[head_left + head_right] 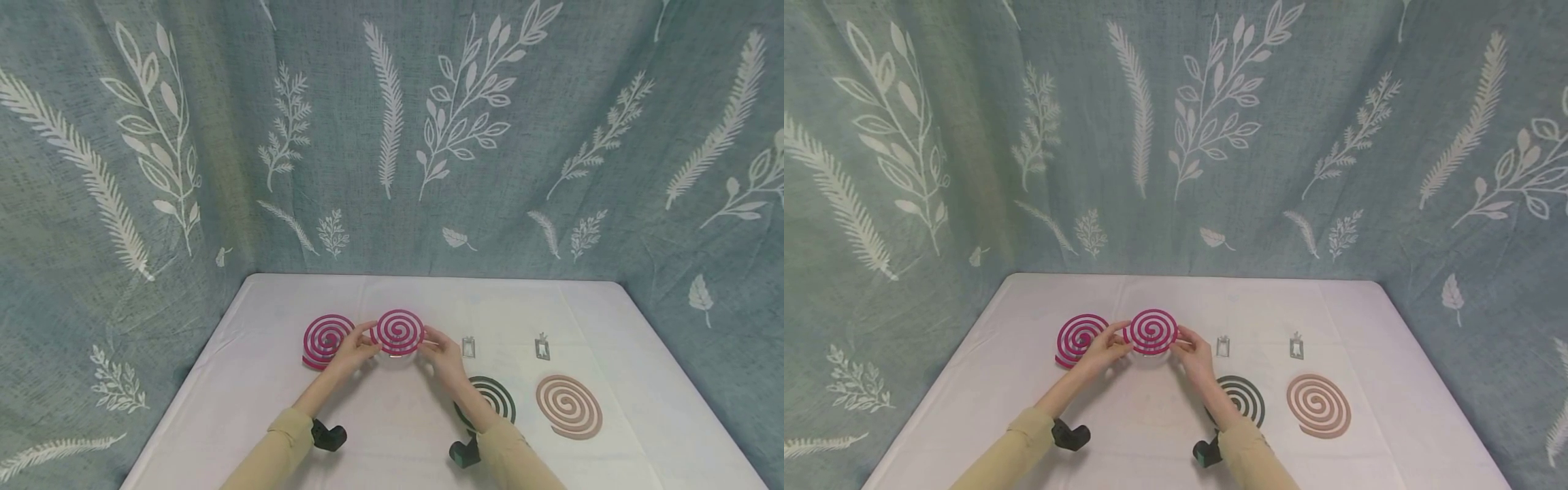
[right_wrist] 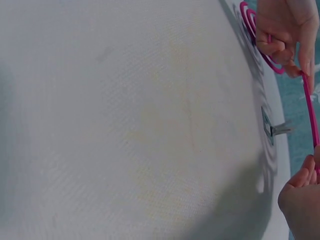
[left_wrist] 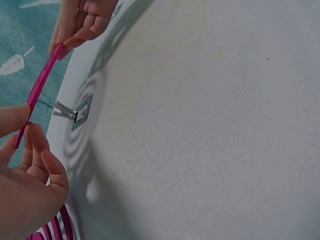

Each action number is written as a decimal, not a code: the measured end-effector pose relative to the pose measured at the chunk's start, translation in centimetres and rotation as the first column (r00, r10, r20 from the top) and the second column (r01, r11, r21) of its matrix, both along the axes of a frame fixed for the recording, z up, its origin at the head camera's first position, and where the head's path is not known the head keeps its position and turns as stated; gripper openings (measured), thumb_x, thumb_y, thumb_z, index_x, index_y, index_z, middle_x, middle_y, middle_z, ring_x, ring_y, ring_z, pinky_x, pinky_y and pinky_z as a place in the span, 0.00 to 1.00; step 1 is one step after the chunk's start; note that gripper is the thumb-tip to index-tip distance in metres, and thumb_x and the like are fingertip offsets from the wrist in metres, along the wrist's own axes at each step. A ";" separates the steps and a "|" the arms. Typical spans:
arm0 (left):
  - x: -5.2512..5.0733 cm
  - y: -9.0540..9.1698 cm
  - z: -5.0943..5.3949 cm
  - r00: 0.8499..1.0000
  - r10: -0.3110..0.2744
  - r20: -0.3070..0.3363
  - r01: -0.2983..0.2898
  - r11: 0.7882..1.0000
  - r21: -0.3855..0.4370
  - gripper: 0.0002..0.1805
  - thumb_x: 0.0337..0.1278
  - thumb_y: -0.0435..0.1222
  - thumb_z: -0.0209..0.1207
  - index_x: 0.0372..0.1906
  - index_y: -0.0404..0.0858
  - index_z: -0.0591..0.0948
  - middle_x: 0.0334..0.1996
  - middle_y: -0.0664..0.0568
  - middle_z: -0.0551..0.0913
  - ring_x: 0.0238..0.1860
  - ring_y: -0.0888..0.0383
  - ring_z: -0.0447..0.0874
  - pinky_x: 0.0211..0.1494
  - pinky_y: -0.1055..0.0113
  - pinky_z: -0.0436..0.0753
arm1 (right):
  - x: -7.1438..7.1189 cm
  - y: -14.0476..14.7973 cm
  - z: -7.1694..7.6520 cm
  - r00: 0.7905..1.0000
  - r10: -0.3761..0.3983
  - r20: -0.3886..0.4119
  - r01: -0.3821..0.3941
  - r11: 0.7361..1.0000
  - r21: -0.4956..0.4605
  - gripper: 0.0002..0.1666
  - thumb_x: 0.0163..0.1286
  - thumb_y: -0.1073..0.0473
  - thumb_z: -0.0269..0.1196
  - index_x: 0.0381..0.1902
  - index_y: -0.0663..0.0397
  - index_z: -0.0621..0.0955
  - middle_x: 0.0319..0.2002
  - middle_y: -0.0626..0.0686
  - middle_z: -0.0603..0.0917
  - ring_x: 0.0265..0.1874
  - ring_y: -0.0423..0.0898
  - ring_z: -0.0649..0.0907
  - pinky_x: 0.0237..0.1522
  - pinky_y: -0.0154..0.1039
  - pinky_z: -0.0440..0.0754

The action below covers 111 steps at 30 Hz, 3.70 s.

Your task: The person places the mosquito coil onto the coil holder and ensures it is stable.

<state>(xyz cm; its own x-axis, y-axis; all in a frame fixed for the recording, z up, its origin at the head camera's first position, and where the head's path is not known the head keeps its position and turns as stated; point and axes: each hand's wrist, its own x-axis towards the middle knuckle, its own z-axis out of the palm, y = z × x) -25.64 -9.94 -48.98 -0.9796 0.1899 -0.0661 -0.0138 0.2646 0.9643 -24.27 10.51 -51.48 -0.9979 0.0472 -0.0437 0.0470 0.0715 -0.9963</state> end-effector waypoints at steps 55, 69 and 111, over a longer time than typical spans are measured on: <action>-0.4 0.5 -0.8 0.998 0.037 0.048 -0.033 0.996 -0.082 0.29 0.60 0.31 0.57 0.66 0.33 0.66 0.32 0.47 0.75 0.30 0.56 0.75 0.28 0.71 0.70 | -1.0 -0.5 -0.8 0.998 -0.037 0.057 0.035 0.999 0.041 0.27 0.65 0.68 0.57 0.62 0.66 0.70 0.54 0.65 0.78 0.51 0.53 0.80 0.47 0.37 0.81; -0.6 0.7 -1.1 0.997 0.055 0.048 -0.052 0.997 -0.059 0.28 0.59 0.28 0.57 0.65 0.31 0.67 0.28 0.50 0.73 0.29 0.57 0.75 0.38 0.66 0.79 | -1.1 -0.5 -0.8 0.997 -0.030 0.069 0.026 0.998 0.058 0.27 0.65 0.68 0.57 0.63 0.66 0.70 0.55 0.65 0.77 0.52 0.54 0.80 0.50 0.40 0.81; -0.5 0.7 -1.3 0.997 0.058 0.055 -0.056 0.998 -0.041 0.28 0.58 0.28 0.57 0.65 0.30 0.67 0.26 0.52 0.73 0.28 0.59 0.73 0.36 0.69 0.78 | -1.1 -0.7 -0.5 0.995 -0.024 0.101 0.016 0.997 0.074 0.27 0.66 0.67 0.55 0.64 0.67 0.68 0.58 0.67 0.76 0.55 0.57 0.78 0.53 0.43 0.80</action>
<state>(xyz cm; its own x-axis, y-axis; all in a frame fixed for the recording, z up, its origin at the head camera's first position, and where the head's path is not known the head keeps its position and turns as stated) -26.19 -9.24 -50.24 -0.9833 0.1298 -0.1274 -0.0836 0.2996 0.9504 -25.39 9.83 -51.97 -0.9873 0.0739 -0.1404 0.1498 0.1414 -0.9785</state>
